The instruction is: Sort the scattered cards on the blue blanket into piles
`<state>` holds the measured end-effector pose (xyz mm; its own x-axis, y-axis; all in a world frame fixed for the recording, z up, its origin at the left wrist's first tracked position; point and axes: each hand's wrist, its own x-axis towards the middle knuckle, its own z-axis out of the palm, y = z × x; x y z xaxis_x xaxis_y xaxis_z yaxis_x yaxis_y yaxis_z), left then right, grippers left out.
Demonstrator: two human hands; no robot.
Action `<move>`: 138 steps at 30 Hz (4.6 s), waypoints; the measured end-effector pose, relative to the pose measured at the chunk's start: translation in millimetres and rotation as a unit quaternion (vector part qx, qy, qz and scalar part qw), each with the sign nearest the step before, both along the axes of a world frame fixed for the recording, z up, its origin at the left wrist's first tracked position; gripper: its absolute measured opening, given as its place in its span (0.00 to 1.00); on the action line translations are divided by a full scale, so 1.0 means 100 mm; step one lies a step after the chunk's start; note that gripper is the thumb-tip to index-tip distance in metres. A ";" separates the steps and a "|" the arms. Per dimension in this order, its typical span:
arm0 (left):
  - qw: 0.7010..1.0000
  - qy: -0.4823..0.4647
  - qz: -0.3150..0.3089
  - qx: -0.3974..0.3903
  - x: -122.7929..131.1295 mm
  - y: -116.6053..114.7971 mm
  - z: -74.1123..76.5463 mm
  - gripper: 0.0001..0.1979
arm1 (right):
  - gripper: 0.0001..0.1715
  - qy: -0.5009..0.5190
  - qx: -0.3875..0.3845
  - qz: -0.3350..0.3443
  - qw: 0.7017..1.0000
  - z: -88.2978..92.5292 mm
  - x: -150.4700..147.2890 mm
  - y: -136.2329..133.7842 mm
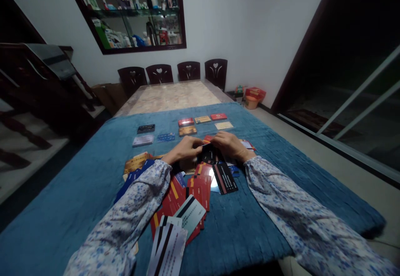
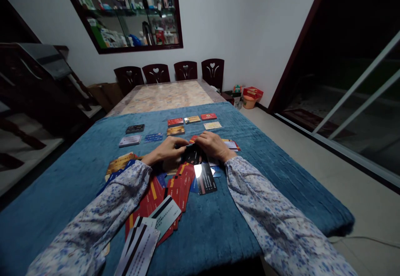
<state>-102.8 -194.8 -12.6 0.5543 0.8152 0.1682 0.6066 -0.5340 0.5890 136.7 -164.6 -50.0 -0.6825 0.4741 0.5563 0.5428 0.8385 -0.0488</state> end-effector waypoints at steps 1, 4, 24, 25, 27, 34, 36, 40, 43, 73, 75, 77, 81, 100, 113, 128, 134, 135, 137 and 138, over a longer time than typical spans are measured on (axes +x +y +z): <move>1.000 -0.002 0.004 0.005 0.00 0.01 0.00 0.17 | 0.16 0.009 -0.003 -0.005 1.000 0.00 0.00 0.00; 0.999 0.002 0.012 0.036 -0.02 0.04 -0.01 0.16 | 0.15 0.027 -0.011 -0.009 1.000 0.01 -0.01 0.00; 0.983 0.033 0.080 0.160 -0.11 0.17 -0.25 0.22 | 0.14 0.009 -0.063 -0.151 0.987 -0.03 -0.21 0.08; 0.983 0.035 0.083 0.161 -0.11 0.18 -0.27 0.23 | 0.15 0.010 -0.064 -0.151 0.986 -0.04 -0.21 0.09; 0.982 0.039 0.089 0.161 -0.12 0.19 -0.30 0.24 | 0.17 0.011 -0.069 -0.150 0.986 -0.06 -0.21 0.08; 0.981 0.057 0.103 0.155 -0.12 0.18 -0.33 0.27 | 0.24 -0.004 -0.084 -0.148 0.985 -0.08 -0.22 0.08; 0.981 0.059 0.105 0.155 -0.11 0.16 -0.32 0.28 | 0.25 -0.008 -0.075 -0.148 0.986 -0.09 -0.23 0.09; 0.980 0.058 0.116 0.154 -0.09 0.13 -0.30 0.28 | 0.27 -0.013 -0.056 -0.151 0.987 -0.11 -0.26 0.12; 0.979 0.053 0.121 0.153 -0.08 0.13 -0.30 0.25 | 0.26 -0.012 -0.038 -0.142 0.989 -0.12 -0.27 0.14; 0.978 0.099 0.107 0.149 -0.14 0.19 -0.29 0.30 | 0.30 0.014 -0.007 -0.090 0.996 -0.23 -0.20 0.36; 0.977 0.109 0.109 0.148 -0.13 0.17 -0.23 0.29 | 0.30 0.021 -0.010 -0.076 0.997 -0.20 -0.19 0.36; 0.977 0.120 0.104 0.145 -0.13 0.16 -0.17 0.27 | 0.30 0.027 -0.014 -0.063 0.998 -0.18 -0.16 0.36; 0.977 0.136 0.097 0.131 -0.15 0.12 -0.09 0.27 | 0.30 0.011 -0.041 -0.022 0.999 -0.12 -0.09 0.36; 0.965 0.207 0.125 0.099 -0.84 -0.11 0.06 0.20 | 0.29 -0.060 -0.096 0.025 0.993 0.19 -0.72 0.30; 0.942 0.258 0.190 0.097 -1.54 -0.16 0.15 0.18 | 0.23 -0.121 -0.126 0.014 0.984 0.46 -1.58 0.23; 0.934 0.252 0.240 0.080 -2.18 -0.07 0.17 0.22 | 0.21 -0.167 -0.131 0.007 0.977 0.55 -2.40 0.34; 0.923 0.284 0.250 0.066 -2.31 0.03 0.15 0.22 | 0.23 -0.181 -0.142 -0.003 0.973 0.52 -2.64 0.43; 0.923 0.287 0.250 0.063 -2.33 0.04 0.15 0.22 | 0.23 -0.183 -0.144 0.001 0.973 0.52 -2.67 0.43; 0.924 0.285 0.250 0.058 -2.35 0.06 0.15 0.21 | 0.23 -0.190 -0.149 0.011 0.970 0.52 -2.71 0.45; 0.925 0.282 0.250 0.054 -2.36 0.07 0.15 0.20 | 0.22 -0.194 -0.151 0.014 0.969 0.52 -2.72 0.46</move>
<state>-338.6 -187.8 1.9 0.1376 0.9885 0.0634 0.9879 -0.1416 0.0632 -135.1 -118.8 1.6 -0.8274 0.5537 0.0943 0.5468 0.8324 -0.0905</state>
